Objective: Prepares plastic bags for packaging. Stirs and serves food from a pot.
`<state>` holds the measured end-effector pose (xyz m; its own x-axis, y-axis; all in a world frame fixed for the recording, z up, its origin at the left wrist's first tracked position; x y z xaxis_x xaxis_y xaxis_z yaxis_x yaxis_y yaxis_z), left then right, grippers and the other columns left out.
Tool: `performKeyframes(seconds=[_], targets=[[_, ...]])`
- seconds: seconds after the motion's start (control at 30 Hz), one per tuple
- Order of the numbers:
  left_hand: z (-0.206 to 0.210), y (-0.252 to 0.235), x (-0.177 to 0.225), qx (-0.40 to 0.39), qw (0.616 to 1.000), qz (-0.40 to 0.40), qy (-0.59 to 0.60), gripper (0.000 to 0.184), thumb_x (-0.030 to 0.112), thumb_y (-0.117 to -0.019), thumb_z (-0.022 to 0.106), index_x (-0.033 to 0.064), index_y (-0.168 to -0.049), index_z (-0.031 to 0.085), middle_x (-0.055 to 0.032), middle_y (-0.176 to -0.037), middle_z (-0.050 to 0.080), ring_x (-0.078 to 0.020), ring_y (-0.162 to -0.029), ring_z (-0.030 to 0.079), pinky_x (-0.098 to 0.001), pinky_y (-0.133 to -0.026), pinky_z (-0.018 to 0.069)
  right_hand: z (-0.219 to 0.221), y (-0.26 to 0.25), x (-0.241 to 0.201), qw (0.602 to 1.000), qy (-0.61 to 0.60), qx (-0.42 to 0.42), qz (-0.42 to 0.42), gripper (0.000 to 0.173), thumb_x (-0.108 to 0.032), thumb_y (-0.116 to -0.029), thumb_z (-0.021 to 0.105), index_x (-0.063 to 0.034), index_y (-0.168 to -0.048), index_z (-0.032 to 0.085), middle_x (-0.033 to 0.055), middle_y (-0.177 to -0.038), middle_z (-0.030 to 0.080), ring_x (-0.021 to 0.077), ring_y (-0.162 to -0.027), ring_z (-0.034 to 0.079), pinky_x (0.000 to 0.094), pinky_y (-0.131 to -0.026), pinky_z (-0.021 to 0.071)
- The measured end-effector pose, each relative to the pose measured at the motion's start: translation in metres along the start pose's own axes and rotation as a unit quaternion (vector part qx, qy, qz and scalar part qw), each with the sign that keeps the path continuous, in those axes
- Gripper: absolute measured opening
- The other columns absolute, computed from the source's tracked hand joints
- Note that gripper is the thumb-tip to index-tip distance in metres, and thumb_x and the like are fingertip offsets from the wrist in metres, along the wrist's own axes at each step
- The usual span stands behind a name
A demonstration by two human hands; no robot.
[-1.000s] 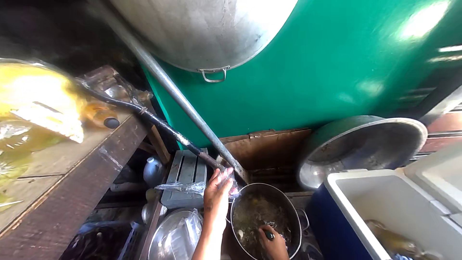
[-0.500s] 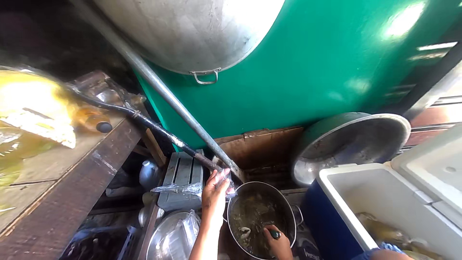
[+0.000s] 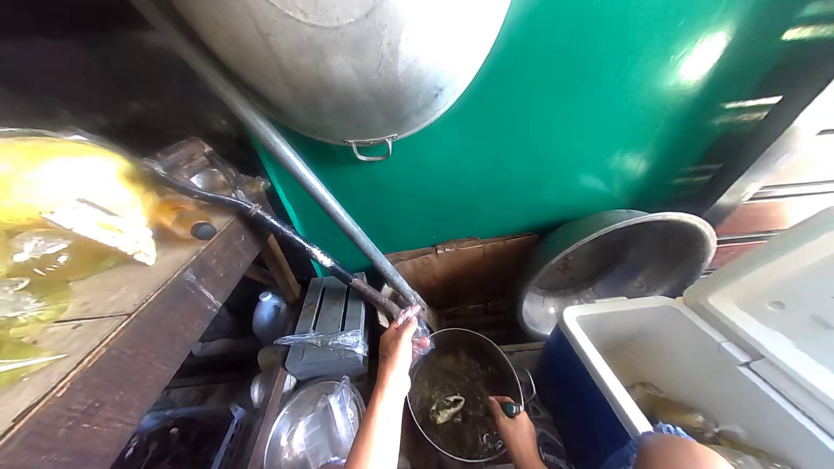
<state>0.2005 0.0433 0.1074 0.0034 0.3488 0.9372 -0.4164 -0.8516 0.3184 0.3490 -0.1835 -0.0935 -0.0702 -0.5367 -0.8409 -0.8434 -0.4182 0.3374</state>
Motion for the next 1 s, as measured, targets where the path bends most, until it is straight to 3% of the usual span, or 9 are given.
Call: performKeyframes(seconds=[0.1, 0.27, 0.4, 0.57, 0.67, 0.83, 0.87, 0.97, 1.0], targets=[[0.008, -0.007, -0.026, -0.013, 0.999, -0.052, -0.004, 0.032, 0.025, -0.1083, 0.053, 0.0088, -0.133, 0.065, -0.0132, -0.098, 0.070, -0.0154, -0.065, 0.062, -0.0271, -0.055, 0.0475, -0.019, -0.005, -0.020, 1.000, -0.003, 0.008, 0.000, 0.029, -0.030, -0.1006, 0.065, -0.0046, -0.112, 0.074, 0.0163, -0.096, 0.075, 0.0300, -0.087, 0.073, 0.0531, -0.084, 0.0581], [0.017, -0.014, -0.062, -0.016, 0.995, -0.094, 0.024, 0.035, 0.031, -0.1084, 0.052, 0.0116, -0.136, 0.062, -0.0128, -0.093, 0.068, -0.0139, -0.060, 0.057, -0.0257, -0.052, 0.0439, -0.072, -0.011, -0.091, 0.998, 0.022, 0.045, -0.026, 0.029, -0.032, -0.1000, 0.064, -0.0059, -0.107, 0.074, 0.0131, -0.088, 0.075, 0.0279, -0.080, 0.073, 0.0515, -0.079, 0.0581], [0.019, -0.015, -0.075, 0.001, 0.995, -0.103, 0.008, 0.039, 0.032, -0.1082, 0.053, 0.0104, -0.140, 0.058, -0.0170, -0.110, 0.067, -0.0201, -0.077, 0.061, -0.0343, -0.066, 0.0492, -0.117, -0.011, -0.170, 0.993, 0.035, 0.062, -0.089, 0.027, -0.031, -0.0998, 0.062, -0.0068, -0.104, 0.074, 0.0103, -0.084, 0.073, 0.0245, -0.074, 0.072, 0.0489, -0.074, 0.0584], [0.031, -0.015, -0.088, -0.015, 0.993, -0.121, -0.009, 0.048, 0.047, -0.1080, 0.046, 0.0136, -0.139, 0.059, -0.0148, -0.099, 0.065, -0.0166, -0.062, 0.052, -0.0292, -0.054, 0.0402, -0.146, -0.002, -0.252, 0.987, 0.039, 0.064, -0.143, 0.025, -0.031, -0.0997, 0.060, -0.0099, -0.102, 0.073, 0.0055, -0.081, 0.072, 0.0175, -0.068, 0.070, 0.0411, -0.068, 0.0589], [0.047, -0.006, -0.086, -0.051, 0.990, -0.134, 0.005, 0.065, 0.063, -0.1070, 0.026, 0.0196, -0.146, 0.055, -0.0179, -0.124, 0.063, -0.0235, -0.079, 0.058, -0.0352, -0.066, 0.0466, -0.146, 0.008, -0.282, 0.980, 0.065, 0.065, -0.175, 0.025, -0.031, -0.0995, 0.059, -0.0114, -0.099, 0.073, 0.0047, -0.080, 0.072, 0.0172, -0.070, 0.070, 0.0412, -0.069, 0.0577], [0.067, -0.002, -0.086, -0.031, 0.985, -0.157, 0.059, 0.076, 0.073, -0.1019, 0.019, 0.0249, -0.154, 0.046, -0.0221, -0.151, 0.047, -0.0380, -0.111, 0.058, -0.0518, -0.089, 0.0474, -0.112, 0.058, -0.306, 0.933, 0.142, 0.071, -0.324, 0.028, -0.029, -0.0960, 0.061, -0.0056, -0.102, 0.075, 0.0128, -0.093, 0.074, 0.0287, -0.087, 0.072, 0.0526, -0.079, 0.0563], [0.070, -0.002, -0.089, -0.031, 0.983, -0.164, 0.075, 0.077, 0.074, -0.1009, 0.017, 0.0262, -0.157, 0.042, -0.0218, -0.155, 0.042, -0.0403, -0.120, 0.055, -0.0551, -0.094, 0.0454, -0.101, 0.075, -0.303, 0.917, 0.160, 0.070, -0.359, 0.028, -0.028, -0.0954, 0.061, -0.0053, -0.102, 0.075, 0.0137, -0.097, 0.073, 0.0303, -0.089, 0.072, 0.0526, -0.079, 0.0570], [0.077, 0.000, -0.089, -0.007, 0.984, -0.151, 0.092, 0.081, 0.073, -0.1014, 0.012, 0.0213, -0.159, 0.036, -0.0201, -0.149, 0.047, -0.0339, -0.118, 0.055, -0.0522, -0.089, 0.0469, -0.066, 0.126, -0.272, 0.886, 0.202, 0.033, -0.416, 0.023, -0.021, -0.0944, 0.066, -0.0037, -0.107, 0.075, 0.0209, -0.107, 0.070, 0.0359, -0.086, 0.072, 0.0523, -0.071, 0.0600], [0.078, 0.004, -0.083, -0.012, 0.982, -0.144, 0.119, 0.079, 0.069, -0.1038, 0.012, 0.0184, -0.162, 0.029, -0.0189, -0.162, 0.035, -0.0356, -0.135, 0.047, -0.0566, -0.101, 0.0427, -0.057, 0.139, -0.257, 0.879, 0.198, 0.021, -0.434, 0.023, -0.018, -0.0937, 0.068, -0.0020, -0.108, 0.075, 0.0239, -0.109, 0.069, 0.0381, -0.087, 0.073, 0.0525, -0.071, 0.0606]])
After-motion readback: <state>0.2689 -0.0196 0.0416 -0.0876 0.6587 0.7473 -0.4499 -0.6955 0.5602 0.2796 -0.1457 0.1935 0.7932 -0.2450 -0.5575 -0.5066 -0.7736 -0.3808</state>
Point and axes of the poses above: each hand's wrist, its own y-axis away from the middle knuckle, its own z-axis out of the palm, x = y × z, the point moved 8 cm from there along -y, towards the middle knuckle
